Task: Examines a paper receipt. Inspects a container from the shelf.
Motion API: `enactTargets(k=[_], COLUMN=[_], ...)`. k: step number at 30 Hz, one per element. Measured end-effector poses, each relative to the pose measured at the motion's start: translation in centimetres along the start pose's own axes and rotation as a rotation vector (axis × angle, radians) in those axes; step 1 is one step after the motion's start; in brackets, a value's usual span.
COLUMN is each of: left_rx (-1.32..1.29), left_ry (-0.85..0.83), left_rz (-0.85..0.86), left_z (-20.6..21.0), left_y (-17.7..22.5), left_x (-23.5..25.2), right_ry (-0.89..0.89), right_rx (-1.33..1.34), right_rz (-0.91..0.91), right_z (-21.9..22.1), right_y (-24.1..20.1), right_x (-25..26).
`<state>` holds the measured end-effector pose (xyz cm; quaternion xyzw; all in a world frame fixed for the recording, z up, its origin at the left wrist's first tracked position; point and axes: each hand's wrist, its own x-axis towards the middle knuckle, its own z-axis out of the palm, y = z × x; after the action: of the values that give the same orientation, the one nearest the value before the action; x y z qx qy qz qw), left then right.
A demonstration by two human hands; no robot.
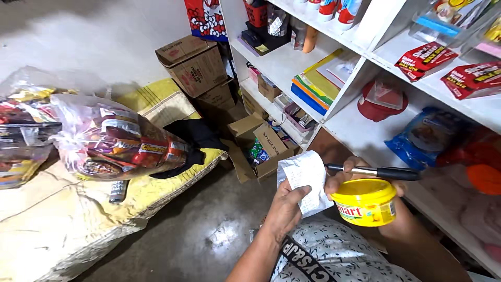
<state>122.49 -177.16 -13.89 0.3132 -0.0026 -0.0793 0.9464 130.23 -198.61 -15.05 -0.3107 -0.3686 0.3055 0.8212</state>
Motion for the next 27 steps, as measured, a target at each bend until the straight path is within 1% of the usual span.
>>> enactTargets(k=[6, 15, 20, 24, 27], left_rx=[-0.009, -0.031, -0.030, -0.014, -0.001], left_ry=[-0.001, -0.009, -0.024, -0.026, -0.032], left_rz=[0.008, 0.020, 0.033, 0.038, 0.043], left_z=[0.0, -0.2, -0.3, -0.3, -0.4], left_y=[0.2, 0.6, 0.9, 1.3, 1.5], left_x=[-0.4, -1.3, -1.7, -2.1, -2.5], right_ry=[-0.072, -0.106, -0.081, -0.028, -0.073], right_rx=[-0.022, -0.025, -0.014, -0.087, -0.047], right_rz=[0.011, 0.015, 0.009, 0.005, 0.035], right_z=[-0.3, 0.3, 1.3, 2.6, 2.5], right_y=[0.1, 0.3, 0.6, 0.7, 0.7], right_x=[0.3, 0.5, 0.8, 1.0, 1.1])
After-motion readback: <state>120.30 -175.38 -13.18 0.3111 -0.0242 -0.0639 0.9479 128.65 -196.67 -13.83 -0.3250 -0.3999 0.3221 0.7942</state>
